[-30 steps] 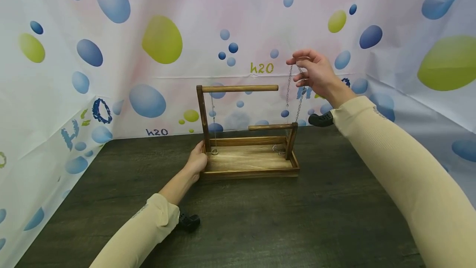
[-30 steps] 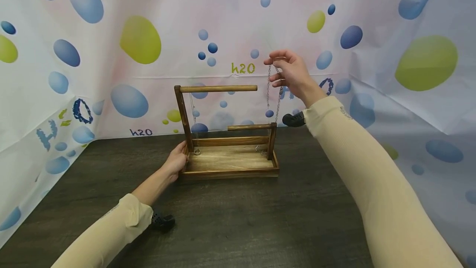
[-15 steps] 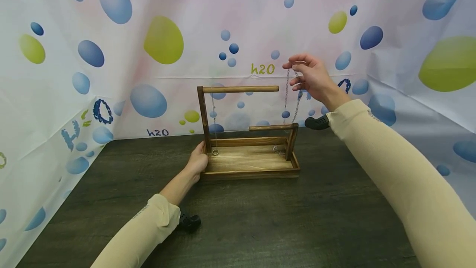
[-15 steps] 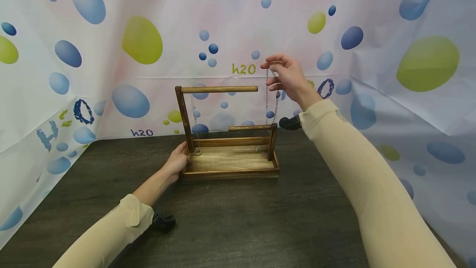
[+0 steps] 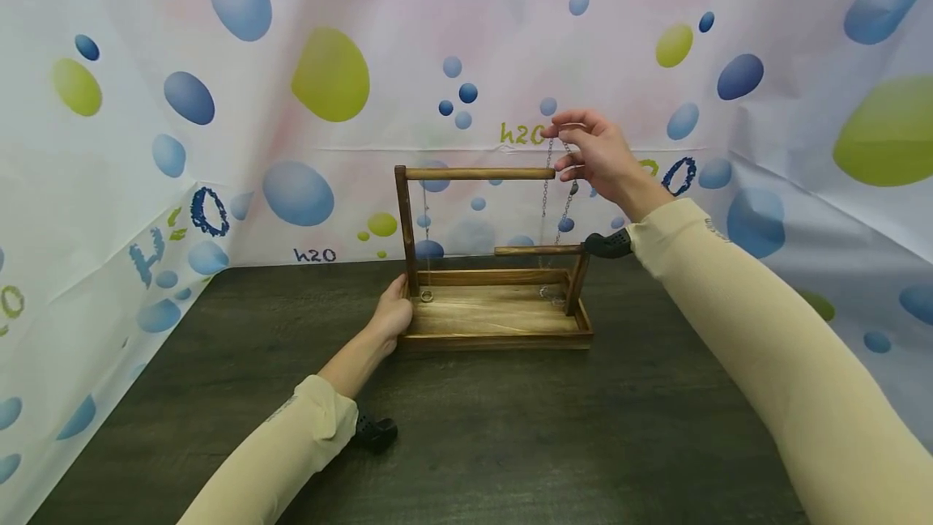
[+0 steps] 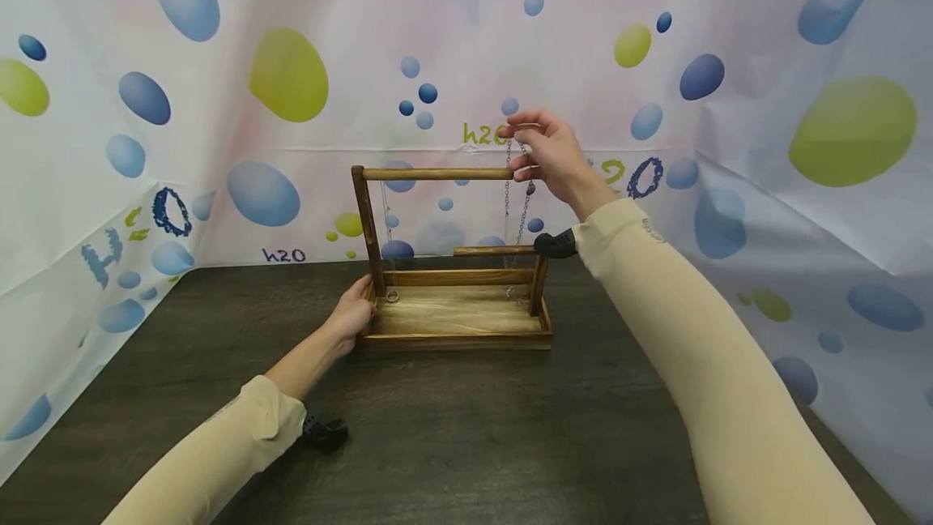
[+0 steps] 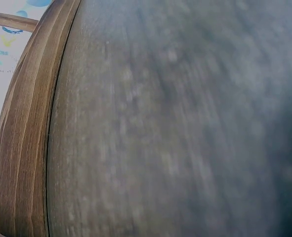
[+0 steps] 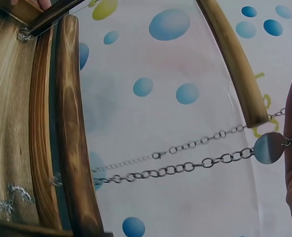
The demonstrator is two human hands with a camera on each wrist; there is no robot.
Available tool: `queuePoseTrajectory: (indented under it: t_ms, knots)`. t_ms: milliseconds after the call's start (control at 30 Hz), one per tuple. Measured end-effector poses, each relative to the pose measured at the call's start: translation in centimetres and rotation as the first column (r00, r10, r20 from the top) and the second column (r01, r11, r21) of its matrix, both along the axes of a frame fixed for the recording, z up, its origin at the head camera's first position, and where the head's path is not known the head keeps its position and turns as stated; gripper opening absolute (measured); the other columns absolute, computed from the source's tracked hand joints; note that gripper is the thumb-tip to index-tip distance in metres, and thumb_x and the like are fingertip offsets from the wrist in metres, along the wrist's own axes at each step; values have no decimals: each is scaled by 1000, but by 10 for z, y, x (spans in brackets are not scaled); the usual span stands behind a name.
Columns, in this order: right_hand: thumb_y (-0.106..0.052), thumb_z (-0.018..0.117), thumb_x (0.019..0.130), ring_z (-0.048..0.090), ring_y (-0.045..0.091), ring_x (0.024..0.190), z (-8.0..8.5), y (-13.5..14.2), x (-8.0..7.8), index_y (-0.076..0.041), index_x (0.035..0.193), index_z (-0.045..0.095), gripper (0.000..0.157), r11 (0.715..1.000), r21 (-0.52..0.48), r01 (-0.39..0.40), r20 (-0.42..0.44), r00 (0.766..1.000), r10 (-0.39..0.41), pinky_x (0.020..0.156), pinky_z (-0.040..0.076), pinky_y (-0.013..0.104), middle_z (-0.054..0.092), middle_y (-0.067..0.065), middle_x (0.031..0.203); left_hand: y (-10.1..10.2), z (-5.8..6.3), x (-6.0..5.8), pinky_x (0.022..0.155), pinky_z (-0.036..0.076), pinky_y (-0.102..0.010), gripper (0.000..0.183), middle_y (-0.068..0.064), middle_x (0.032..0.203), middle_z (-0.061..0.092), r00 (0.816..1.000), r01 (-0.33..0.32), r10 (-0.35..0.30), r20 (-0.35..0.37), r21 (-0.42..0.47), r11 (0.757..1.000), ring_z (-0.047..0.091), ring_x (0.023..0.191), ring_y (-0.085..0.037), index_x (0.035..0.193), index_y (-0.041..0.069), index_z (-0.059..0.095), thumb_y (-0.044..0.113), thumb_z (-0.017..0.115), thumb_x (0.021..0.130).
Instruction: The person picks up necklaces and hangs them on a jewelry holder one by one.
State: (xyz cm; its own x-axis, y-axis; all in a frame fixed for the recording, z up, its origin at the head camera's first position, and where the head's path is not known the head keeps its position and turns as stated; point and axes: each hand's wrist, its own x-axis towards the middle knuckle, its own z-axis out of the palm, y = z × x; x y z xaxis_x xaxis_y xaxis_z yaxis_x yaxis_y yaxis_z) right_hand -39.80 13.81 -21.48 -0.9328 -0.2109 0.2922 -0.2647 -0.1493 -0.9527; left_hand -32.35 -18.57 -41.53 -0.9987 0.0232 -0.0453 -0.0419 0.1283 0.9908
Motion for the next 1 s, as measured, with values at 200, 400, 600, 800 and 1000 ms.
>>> queuePoseTrajectory:
  t_ms: [200, 400, 600, 800, 1000]
  knots:
    - [-6, 49, 105, 62, 17, 52, -2, -8, -3, -10, 121, 61, 21, 1000, -10, -12, 2, 1000, 12, 49, 54, 27, 65, 8, 118, 1, -1, 1, 122, 9, -44, 86, -23, 165, 8, 1000, -4, 4, 0, -3, 1000, 6, 152, -34, 159, -5, 6, -20, 26, 77]
    - [-7, 50, 104, 62, 16, 53, -3, -14, -4, -10, 123, 61, 22, 1000, -1, -15, -2, 1000, 15, 49, 54, 27, 64, 8, 120, 1, -1, 0, 122, 9, -44, 84, -23, 165, 9, 1000, -11, 11, 3, -11, 1000, 7, 152, -34, 159, -4, 7, -19, 26, 78]
    - [-7, 49, 105, 62, 15, 51, -5, -22, -6, -8, 125, 59, 23, 1000, 7, -14, -5, 1000, 14, 49, 54, 26, 64, 8, 119, 0, -1, -1, 122, 8, -44, 84, -23, 165, 7, 1000, -5, 5, 6, -13, 1000, 5, 152, -34, 159, -5, 6, -19, 26, 79]
    - [-5, 49, 105, 61, 14, 50, -8, -31, -7, -4, 130, 56, 26, 1000, -8, -22, -1, 1000, 22, 48, 54, 26, 66, 7, 117, 1, 0, 0, 122, 9, -44, 86, -22, 166, 8, 1000, -10, 10, 15, -13, 1000, 6, 152, -33, 160, -3, 6, -20, 27, 78]
    - [-6, 48, 105, 61, 14, 51, -12, -38, -8, -5, 132, 56, 28, 1000, 5, -28, 5, 1000, 28, 50, 55, 26, 65, 8, 119, 2, -1, 0, 122, 10, -44, 85, -22, 165, 10, 1000, -13, 13, 11, -9, 1000, 7, 152, -34, 160, -3, 7, -19, 27, 79]
